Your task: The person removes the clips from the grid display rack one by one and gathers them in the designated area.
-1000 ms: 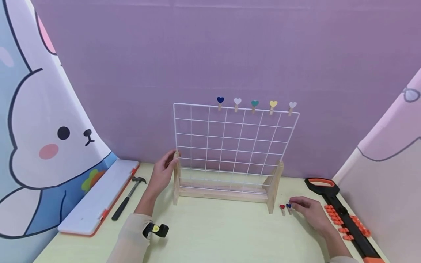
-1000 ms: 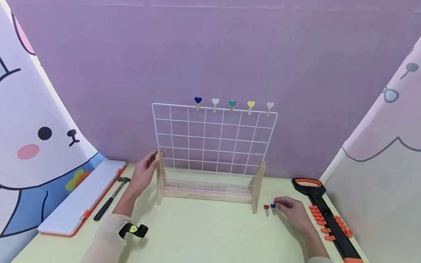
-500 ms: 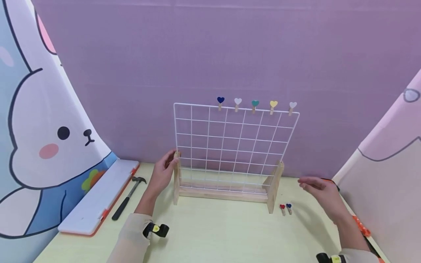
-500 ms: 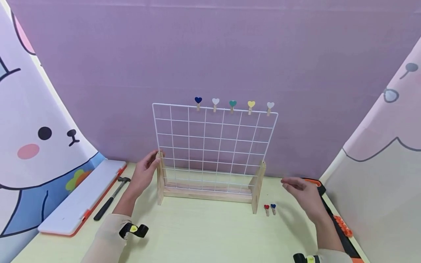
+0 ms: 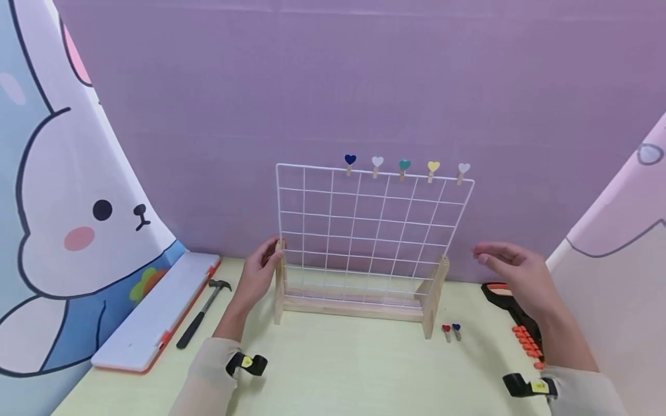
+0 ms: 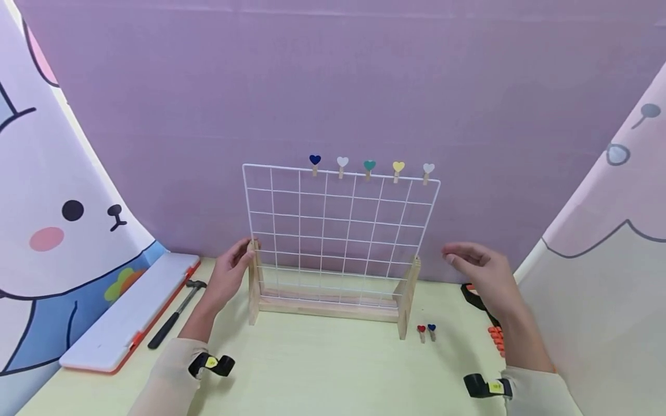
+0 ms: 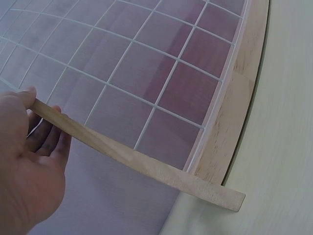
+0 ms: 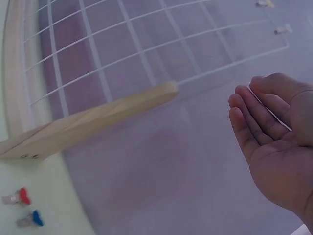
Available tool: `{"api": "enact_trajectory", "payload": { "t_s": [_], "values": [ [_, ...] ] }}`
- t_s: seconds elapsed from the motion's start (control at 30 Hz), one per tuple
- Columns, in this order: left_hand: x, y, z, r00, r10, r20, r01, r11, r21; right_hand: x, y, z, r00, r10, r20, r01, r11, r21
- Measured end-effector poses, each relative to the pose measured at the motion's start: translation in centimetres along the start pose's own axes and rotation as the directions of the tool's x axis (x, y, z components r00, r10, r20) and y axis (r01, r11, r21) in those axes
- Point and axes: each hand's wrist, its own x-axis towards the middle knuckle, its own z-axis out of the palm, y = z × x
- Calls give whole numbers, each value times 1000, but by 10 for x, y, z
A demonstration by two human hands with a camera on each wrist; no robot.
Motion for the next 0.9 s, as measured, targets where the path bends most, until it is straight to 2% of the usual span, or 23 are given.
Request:
{"api": "enact_trajectory", "payload": {
  "t_s": [0.27, 0.5, 0.7, 0.87, 0.9],
  "values": [
    [-2, -1, 0, 1000, -16, -8, 16, 1000, 23, 11, -38, -12, 999, 18, -37, -17, 999, 29],
    [-1, -1, 2, 1000, -7, 4, 6, 1000, 12, 18, -68, -19, 996, -58, -61, 61, 998, 34],
    [-1, 0, 1, 1000, -18, -9, 18, 999, 27, 28, -95, -18, 987, -140, -73, 149, 980, 133],
    [-1, -2, 2, 1000, -15, -4, 15, 1000, 18, 39, -118, -15, 985, -156, -77, 168, 968, 186],
    [0, -2, 2, 1000, -18, -7, 18, 1000, 18, 41, -121, -14, 984, -163, -75, 176, 958, 226]
  ]
}}
